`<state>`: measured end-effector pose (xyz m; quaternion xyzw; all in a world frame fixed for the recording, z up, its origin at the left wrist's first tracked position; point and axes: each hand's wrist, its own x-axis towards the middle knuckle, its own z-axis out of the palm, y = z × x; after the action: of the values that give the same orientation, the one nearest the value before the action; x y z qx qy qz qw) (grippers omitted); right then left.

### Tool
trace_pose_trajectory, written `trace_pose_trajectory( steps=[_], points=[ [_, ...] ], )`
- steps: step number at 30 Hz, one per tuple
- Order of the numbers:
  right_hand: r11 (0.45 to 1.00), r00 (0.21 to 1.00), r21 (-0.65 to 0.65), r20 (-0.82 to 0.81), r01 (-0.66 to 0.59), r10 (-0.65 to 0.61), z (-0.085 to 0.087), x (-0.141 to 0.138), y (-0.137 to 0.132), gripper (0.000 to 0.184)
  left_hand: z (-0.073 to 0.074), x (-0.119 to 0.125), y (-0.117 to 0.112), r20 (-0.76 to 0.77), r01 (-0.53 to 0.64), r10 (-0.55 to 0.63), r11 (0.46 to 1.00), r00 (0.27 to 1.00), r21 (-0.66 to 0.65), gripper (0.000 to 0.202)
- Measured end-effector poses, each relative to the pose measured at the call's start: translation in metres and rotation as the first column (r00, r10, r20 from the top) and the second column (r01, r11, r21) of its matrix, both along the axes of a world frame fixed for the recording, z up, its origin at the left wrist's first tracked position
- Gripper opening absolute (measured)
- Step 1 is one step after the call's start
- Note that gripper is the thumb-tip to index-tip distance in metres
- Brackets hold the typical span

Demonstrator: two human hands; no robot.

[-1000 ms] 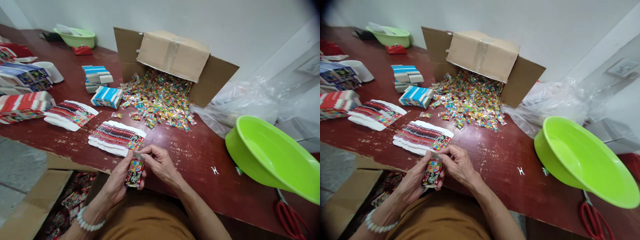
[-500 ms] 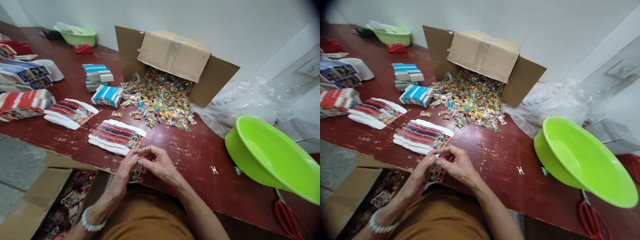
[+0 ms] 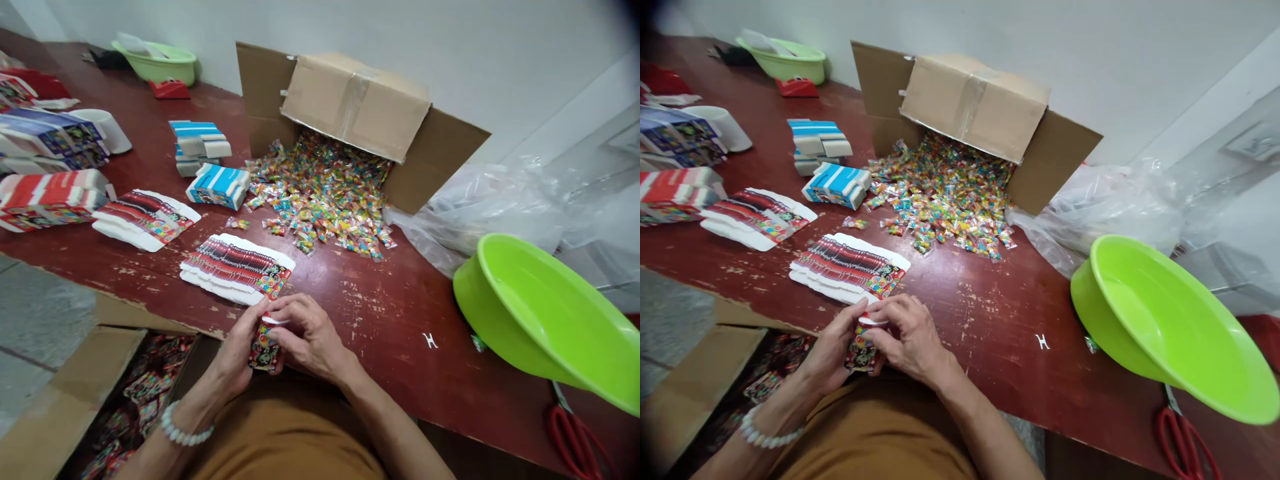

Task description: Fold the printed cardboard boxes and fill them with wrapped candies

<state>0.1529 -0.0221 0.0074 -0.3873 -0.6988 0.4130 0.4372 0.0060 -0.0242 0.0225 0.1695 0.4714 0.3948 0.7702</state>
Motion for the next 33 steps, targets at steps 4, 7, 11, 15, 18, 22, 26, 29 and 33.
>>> trace_pose_trajectory(
  steps=[4,7,11,15,18,22,26,29,33],
  points=[
    [0.977,0.988,-0.211,-0.150,0.015,-0.047,-0.002,-0.009,0.000,0.017,0.000,-0.003,0.001,-0.023,-0.016,0.017,0.999,1.000,0.034,0.043],
    [0.871,0.945,-0.474,-0.325,-0.131,-0.034,-0.002,-0.006,0.006,0.035,-0.005,-0.006,-0.002,-0.061,0.027,-0.021,0.994,0.998,0.102,0.057],
    [0.913,0.988,-0.396,-0.152,-0.098,0.040,-0.003,0.003,0.012,0.034,-0.014,-0.008,-0.006,-0.132,0.035,-0.009,0.980,0.991,0.196,0.064],
    [0.972,0.994,-0.207,0.006,-0.107,0.111,-0.001,0.006,0.013,0.028,-0.018,-0.009,-0.007,-0.181,0.076,-0.027,0.961,0.983,0.267,0.070],
    [0.981,0.985,-0.099,0.036,-0.166,0.171,0.004,0.006,0.014,0.023,-0.017,-0.009,-0.006,-0.143,0.110,-0.073,0.957,0.987,0.270,0.075],
    [0.977,0.986,-0.131,-0.031,-0.167,0.164,0.006,0.005,0.015,0.019,-0.014,-0.008,-0.007,-0.113,0.132,-0.104,0.952,0.988,0.275,0.077],
    [0.989,0.994,-0.097,0.002,-0.113,0.114,0.006,0.002,0.011,0.019,-0.012,-0.007,-0.009,-0.103,0.162,-0.138,0.947,0.985,0.279,0.078],
    [0.994,0.996,-0.069,0.039,-0.081,0.084,0.007,0.003,0.010,0.021,-0.010,-0.005,-0.009,-0.094,0.155,-0.136,0.960,0.986,0.234,0.079],
    [0.970,0.994,-0.218,-0.040,-0.104,0.098,0.007,0.007,0.012,0.035,-0.008,-0.001,-0.006,-0.100,0.103,-0.087,0.980,0.991,0.169,0.080]
  ],
)
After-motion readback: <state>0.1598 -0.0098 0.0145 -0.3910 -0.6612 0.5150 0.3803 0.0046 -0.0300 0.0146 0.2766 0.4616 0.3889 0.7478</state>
